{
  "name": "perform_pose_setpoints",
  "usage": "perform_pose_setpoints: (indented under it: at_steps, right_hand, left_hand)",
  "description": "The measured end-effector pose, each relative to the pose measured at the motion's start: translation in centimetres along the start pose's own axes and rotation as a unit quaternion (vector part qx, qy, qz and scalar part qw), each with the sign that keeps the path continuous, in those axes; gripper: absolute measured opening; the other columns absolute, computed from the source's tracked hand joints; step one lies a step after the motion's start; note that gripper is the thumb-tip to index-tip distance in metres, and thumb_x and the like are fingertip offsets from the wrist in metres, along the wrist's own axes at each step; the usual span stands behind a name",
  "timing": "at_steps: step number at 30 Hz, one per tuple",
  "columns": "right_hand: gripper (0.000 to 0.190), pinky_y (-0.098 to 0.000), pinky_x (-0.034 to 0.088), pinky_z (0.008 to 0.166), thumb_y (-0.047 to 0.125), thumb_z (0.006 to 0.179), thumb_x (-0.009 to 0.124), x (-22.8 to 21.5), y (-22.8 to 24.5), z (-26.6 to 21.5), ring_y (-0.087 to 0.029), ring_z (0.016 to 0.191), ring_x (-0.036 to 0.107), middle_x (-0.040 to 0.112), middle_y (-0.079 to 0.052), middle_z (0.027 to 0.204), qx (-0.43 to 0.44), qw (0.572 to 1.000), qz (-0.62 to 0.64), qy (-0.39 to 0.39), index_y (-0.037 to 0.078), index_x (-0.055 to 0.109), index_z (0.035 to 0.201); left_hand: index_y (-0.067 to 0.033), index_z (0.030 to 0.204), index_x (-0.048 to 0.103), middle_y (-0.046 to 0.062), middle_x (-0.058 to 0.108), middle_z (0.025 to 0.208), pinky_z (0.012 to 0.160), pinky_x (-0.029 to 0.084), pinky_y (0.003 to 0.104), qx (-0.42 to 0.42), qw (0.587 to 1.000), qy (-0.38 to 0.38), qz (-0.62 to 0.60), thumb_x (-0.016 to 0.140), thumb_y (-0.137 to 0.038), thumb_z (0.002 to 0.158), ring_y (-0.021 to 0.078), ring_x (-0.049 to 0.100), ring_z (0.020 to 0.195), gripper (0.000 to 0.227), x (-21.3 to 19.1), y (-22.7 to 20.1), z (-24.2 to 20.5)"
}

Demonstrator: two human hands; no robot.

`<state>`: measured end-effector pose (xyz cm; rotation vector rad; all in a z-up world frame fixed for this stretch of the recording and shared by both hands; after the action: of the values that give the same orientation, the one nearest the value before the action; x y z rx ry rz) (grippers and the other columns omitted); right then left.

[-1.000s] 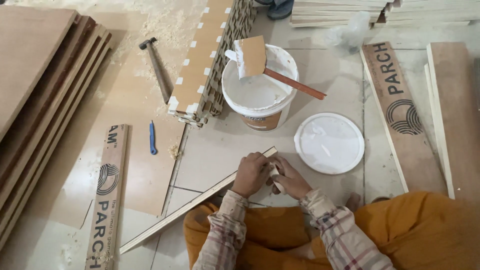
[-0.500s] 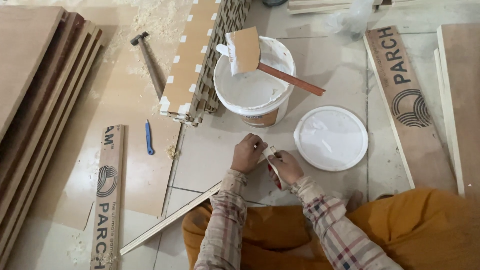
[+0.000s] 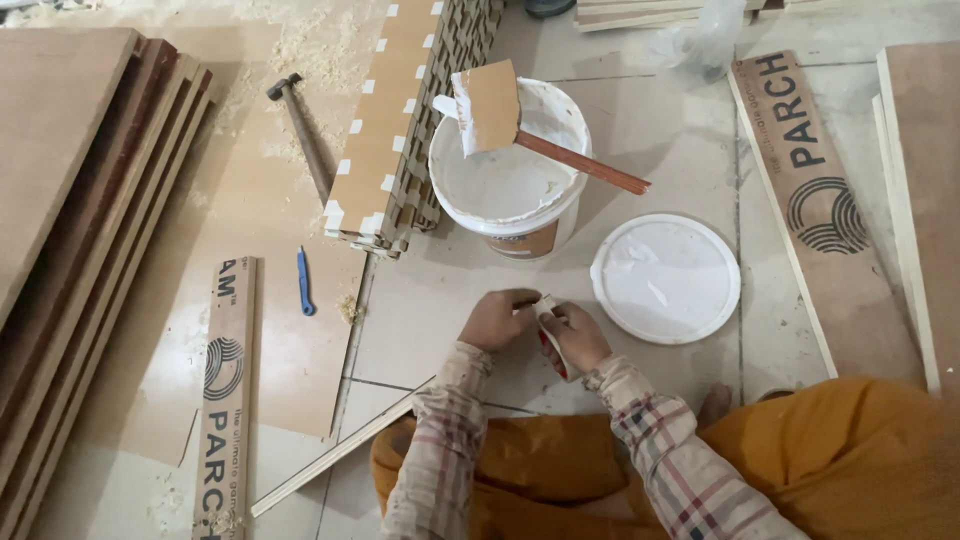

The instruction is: Applying adhesive glue to wood components and securing them with masking tape during furniture assembly.

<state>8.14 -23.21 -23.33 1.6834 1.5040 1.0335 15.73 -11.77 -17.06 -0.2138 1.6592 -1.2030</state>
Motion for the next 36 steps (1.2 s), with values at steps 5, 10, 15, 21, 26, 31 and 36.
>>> perform_pose_setpoints:
  at_steps: [5, 10, 15, 21, 26, 31, 36]
  right_hand:
    - [0.030, -0.0346, 0.050, 0.044, 0.027, 0.102, 0.057, -0.2, -1.4, 1.6, -0.019, 0.048, 0.060, 0.065, -0.010, 0.068, -0.028, 0.999, -0.004, 0.014, -0.001, 0.059, 0.113]
    - [0.030, -0.0350, 0.049, 0.044, 0.024, 0.099, 0.056, 0.2, -1.7, 1.4, -0.019, 0.047, 0.059, 0.067, -0.010, 0.071, -0.023, 0.999, 0.021, 0.018, 0.004, 0.058, 0.120]
    - [0.032, -0.0356, 0.054, 0.047, 0.028, 0.100, 0.059, -0.2, -0.8, 1.9, -0.018, 0.054, 0.065, 0.070, -0.008, 0.078, -0.022, 0.999, -0.013, -0.029, 0.002, 0.059, 0.117]
    - [0.029, -0.0323, 0.053, 0.052, 0.027, 0.103, 0.059, -0.6, -2.4, 3.9, -0.017, 0.055, 0.064, 0.070, -0.009, 0.075, -0.050, 0.999, 0.008, -0.003, 0.000, 0.067, 0.109]
    - [0.022, -0.0330, 0.053, 0.051, 0.017, 0.100, 0.055, -0.7, -4.1, 4.8, -0.017, 0.053, 0.063, 0.070, -0.008, 0.075, -0.039, 0.999, 0.019, 0.013, 0.001, 0.068, 0.106]
    - [0.020, -0.0332, 0.053, 0.050, 0.014, 0.101, 0.054, -0.2, -5.2, 5.3, -0.017, 0.053, 0.063, 0.068, -0.008, 0.074, -0.021, 0.997, 0.036, 0.061, -0.001, 0.066, 0.103]
    - [0.024, -0.0374, 0.057, 0.054, 0.017, 0.102, 0.051, 0.5, -1.4, 1.6, -0.023, 0.057, 0.067, 0.070, -0.012, 0.078, 0.024, 0.999, -0.024, 0.004, 0.001, 0.069, 0.100]
  left_hand:
    - [-0.0088, 0.122, 0.071, 0.019, 0.075, 0.103, 0.076, 0.055, 0.052, -0.015, 0.984, -0.014, 0.176, 0.064, -0.014, 0.075, 0.0424, 0.070, 0.087, 0.048, -1.2, -5.8, -1.5]
    - [-0.0133, 0.117, 0.074, 0.019, 0.075, 0.089, 0.077, 0.056, 0.052, -0.069, 0.975, -0.028, 0.209, 0.068, -0.022, 0.079, 0.0407, 0.071, 0.083, 0.039, -0.7, -3.2, -1.5]
    - [-0.0160, 0.110, 0.077, 0.018, 0.075, 0.086, 0.075, 0.057, 0.051, -0.105, 0.975, -0.041, 0.191, 0.069, -0.022, 0.077, 0.0402, 0.071, 0.080, 0.035, -1.6, -3.0, -1.1]
    - [-0.0104, 0.104, 0.070, 0.017, 0.075, 0.094, 0.071, 0.055, 0.053, -0.051, 0.974, -0.040, 0.218, 0.064, -0.027, 0.082, 0.0413, 0.070, 0.081, 0.029, -0.4, -3.8, -1.5]
    - [-0.0081, 0.104, 0.065, 0.017, 0.073, 0.096, 0.071, 0.055, 0.053, -0.096, 0.967, -0.009, 0.237, 0.056, -0.040, 0.096, 0.0414, 0.070, 0.081, 0.034, -0.1, -4.8, -1.4]
    - [-0.0067, 0.101, 0.060, 0.017, 0.072, 0.097, 0.071, 0.055, 0.053, -0.094, 0.953, -0.017, 0.289, 0.050, -0.044, 0.102, 0.0395, 0.071, 0.082, 0.039, 1.1, -3.9, -1.4]
    - [-0.0064, 0.101, 0.060, 0.016, 0.072, 0.096, 0.071, 0.055, 0.053, -0.113, 0.939, -0.031, 0.322, 0.049, -0.047, 0.102, 0.0395, 0.071, 0.080, 0.042, 1.3, -2.8, -0.9]
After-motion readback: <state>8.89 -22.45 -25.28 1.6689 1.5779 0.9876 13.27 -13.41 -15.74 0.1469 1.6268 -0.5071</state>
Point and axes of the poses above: each hand's wrist, its own z-axis towards the middle knuckle, its own x-axis out of the palm, y = z × x, the point moved 10 cm from there along z, towards the middle knuckle
